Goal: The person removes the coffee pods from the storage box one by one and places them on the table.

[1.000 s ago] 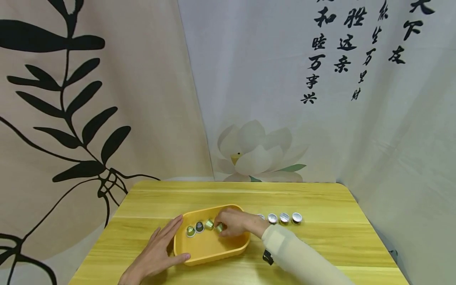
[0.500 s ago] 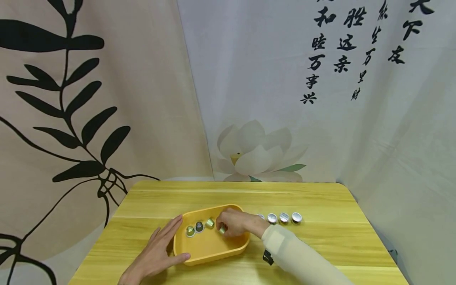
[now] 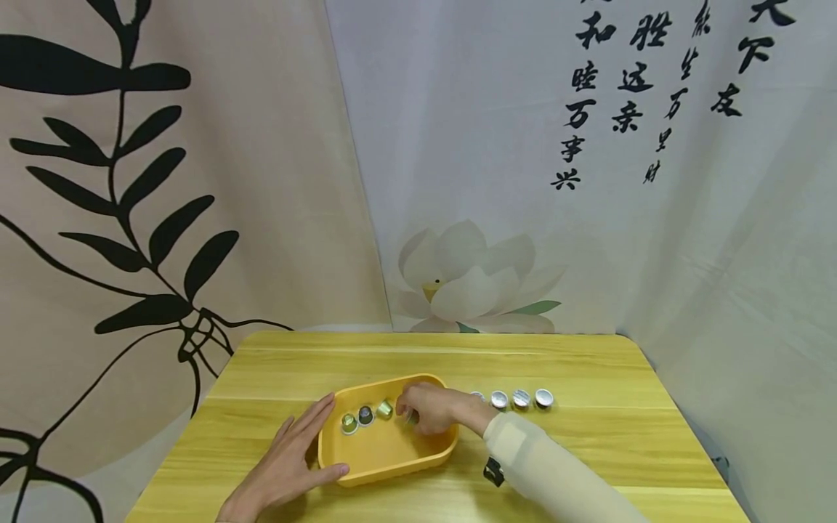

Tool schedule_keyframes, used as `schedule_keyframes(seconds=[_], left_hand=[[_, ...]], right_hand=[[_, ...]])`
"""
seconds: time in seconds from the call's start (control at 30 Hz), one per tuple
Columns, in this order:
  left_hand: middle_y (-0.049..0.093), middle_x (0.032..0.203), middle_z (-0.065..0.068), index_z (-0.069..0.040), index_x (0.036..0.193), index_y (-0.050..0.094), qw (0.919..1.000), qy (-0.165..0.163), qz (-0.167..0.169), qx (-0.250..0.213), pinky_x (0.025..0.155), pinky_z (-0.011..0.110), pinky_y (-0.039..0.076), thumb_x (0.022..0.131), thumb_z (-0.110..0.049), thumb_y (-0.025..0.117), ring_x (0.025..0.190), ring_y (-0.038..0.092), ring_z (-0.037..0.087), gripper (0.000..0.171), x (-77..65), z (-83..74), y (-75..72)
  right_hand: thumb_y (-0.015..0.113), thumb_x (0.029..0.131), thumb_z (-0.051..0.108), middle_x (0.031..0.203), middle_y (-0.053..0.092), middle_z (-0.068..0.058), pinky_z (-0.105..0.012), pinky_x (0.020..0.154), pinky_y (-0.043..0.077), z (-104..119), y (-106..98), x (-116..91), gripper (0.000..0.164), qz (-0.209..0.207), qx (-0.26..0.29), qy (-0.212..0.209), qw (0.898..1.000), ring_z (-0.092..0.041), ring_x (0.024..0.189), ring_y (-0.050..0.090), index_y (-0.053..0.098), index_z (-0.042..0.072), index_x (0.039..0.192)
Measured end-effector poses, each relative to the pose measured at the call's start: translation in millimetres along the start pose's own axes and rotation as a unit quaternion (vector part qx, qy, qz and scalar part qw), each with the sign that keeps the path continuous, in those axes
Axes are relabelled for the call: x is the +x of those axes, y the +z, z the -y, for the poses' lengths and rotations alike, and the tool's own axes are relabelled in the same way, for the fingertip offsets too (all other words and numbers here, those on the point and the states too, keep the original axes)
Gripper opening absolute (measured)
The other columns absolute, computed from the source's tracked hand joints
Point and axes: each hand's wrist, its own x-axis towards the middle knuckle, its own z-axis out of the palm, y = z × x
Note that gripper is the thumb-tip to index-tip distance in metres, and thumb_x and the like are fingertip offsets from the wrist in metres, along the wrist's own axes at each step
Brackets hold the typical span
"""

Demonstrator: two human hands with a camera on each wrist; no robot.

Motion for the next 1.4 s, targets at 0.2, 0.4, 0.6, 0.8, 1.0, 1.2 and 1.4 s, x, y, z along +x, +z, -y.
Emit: schedule_keyframes(seconds=[0.2,0.4,0.6,0.8,1.0,1.2,1.4], left_hand=[[0.036,0.186,0.012,-0.011,0.177,0.038,1.0,0.006,-0.004,-0.001,0.126,0.091,0.026,0.091,-0.07,0.085,0.164,0.047,0.05,0.114,0.4,-0.5,0.3],[0.035,0.187,0.008,-0.011,0.177,0.039,1.0,0.001,-0.004,0.001,0.127,0.089,0.026,0.091,-0.07,0.085,0.165,0.047,0.048,0.114,0.2,0.8,2.1],[0.036,0.186,0.01,-0.01,0.176,0.039,1.0,0.002,-0.003,-0.002,0.127,0.09,0.026,0.091,-0.068,0.086,0.164,0.046,0.049,0.113,0.9,-0.6,1.1],[0.036,0.186,0.01,-0.01,0.176,0.039,1.0,0.006,-0.002,-0.001,0.126,0.09,0.026,0.092,-0.069,0.085,0.165,0.046,0.048,0.113,1.5,-3.2,-0.9],[0.036,0.186,0.011,-0.009,0.176,0.04,0.9999,0.013,-0.006,0.003,0.125,0.09,0.028,0.092,-0.068,0.085,0.164,0.046,0.049,0.112,0.2,-2.3,0.5],[0.034,0.187,0.01,-0.009,0.177,0.038,0.9999,0.009,-0.001,-0.005,0.125,0.091,0.026,0.093,-0.067,0.085,0.165,0.045,0.048,0.112,0.1,-2.2,1.6],[0.036,0.186,0.011,-0.01,0.176,0.039,0.9999,0.015,-0.008,0.0,0.124,0.091,0.028,0.092,-0.067,0.086,0.163,0.047,0.05,0.112,-0.5,-3.5,-1.3]], right_hand=[[0.083,0.092,0.001,0.125,0.072,0.004,-0.018,0.105,0.059,-4,-6,-6,0.043,-0.029,0.027,-0.012,0.999,-0.004,0.112,0.067,0.081,0.01,0.134],[0.082,0.096,0.004,0.12,0.066,0.004,-0.021,0.1,0.057,-5,-11,-13,0.034,-0.071,0.085,-0.005,0.994,-0.002,0.104,0.057,0.078,0.009,0.129],[0.08,0.098,0.003,0.118,0.072,-0.003,-0.02,0.089,0.057,-5,-18,-22,0.03,-0.126,0.104,-0.028,0.986,-0.006,0.098,0.064,0.077,0.007,0.128],[0.08,0.102,0.005,0.124,0.075,-0.006,-0.031,0.093,0.066,-7,-24,-34,0.03,-0.159,0.111,-0.044,0.98,-0.01,0.103,0.07,0.078,0.008,0.132],[0.081,0.104,0.007,0.125,0.075,-0.006,-0.038,0.096,0.07,-10,-28,-49,0.03,-0.17,0.118,-0.042,0.977,-0.009,0.106,0.072,0.078,0.007,0.133],[0.08,0.105,0.009,0.124,0.076,-0.004,-0.036,0.095,0.069,-17,-31,-70,0.028,-0.193,0.134,-0.038,0.971,-0.01,0.108,0.074,0.078,0.007,0.133],[0.085,0.102,0.008,0.122,0.079,-0.003,-0.031,0.095,0.07,-25,-31,-93,0.032,-0.224,0.17,-0.019,0.959,-0.011,0.106,0.079,0.078,0.006,0.133]])
